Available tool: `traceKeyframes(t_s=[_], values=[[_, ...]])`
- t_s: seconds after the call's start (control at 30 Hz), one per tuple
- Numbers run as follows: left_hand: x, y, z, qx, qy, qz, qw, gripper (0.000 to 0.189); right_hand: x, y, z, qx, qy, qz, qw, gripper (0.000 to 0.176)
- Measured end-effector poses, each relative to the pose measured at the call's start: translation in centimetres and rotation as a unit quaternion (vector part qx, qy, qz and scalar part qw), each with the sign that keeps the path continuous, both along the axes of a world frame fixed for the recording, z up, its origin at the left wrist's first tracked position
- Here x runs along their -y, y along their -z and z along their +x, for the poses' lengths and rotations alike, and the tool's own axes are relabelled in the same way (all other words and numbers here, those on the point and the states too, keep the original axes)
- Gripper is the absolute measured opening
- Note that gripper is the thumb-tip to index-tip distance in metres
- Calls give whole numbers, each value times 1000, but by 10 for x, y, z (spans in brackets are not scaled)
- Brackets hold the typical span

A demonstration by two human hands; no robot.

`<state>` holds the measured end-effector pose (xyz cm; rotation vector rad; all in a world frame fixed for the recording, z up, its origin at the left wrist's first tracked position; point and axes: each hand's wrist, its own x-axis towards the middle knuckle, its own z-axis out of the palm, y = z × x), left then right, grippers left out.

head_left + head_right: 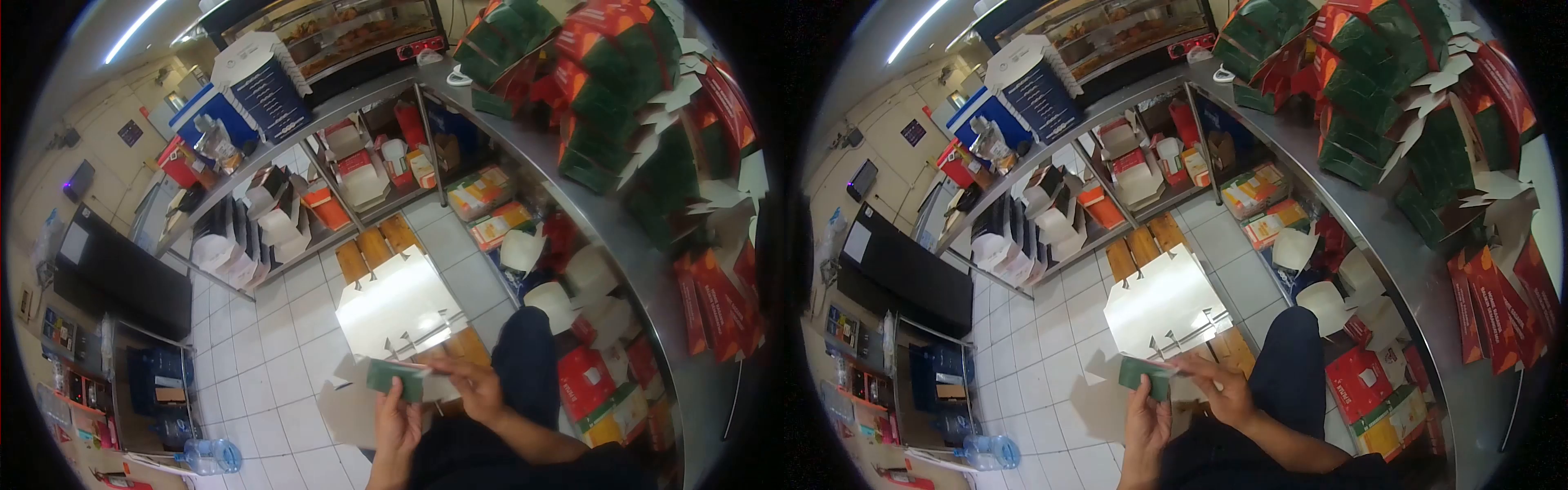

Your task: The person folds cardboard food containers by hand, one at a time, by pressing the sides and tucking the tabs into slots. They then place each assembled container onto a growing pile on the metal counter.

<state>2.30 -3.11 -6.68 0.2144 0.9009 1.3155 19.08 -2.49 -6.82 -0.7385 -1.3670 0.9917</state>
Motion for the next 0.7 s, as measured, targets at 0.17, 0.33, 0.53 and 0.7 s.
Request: traceKeyframes(t_s=[0.17, 0.33, 0.53, 0.7], values=[[7, -22, 4, -18, -15, 77, 997, 32, 2, -1, 12, 29, -105, 15, 994, 37], [25, -31, 29, -21, -5, 136, 991, 34, 6, 5, 8, 87, -47, 70, 993, 38], [36, -30, 44, -33, -47, 142, 988, 45, 19, 1, -17, 18, 97, 46, 994, 36], [27, -40, 16, -269, 44, 207, 940, 43, 20, 4, -7, 128, 86, 86, 984, 49]])
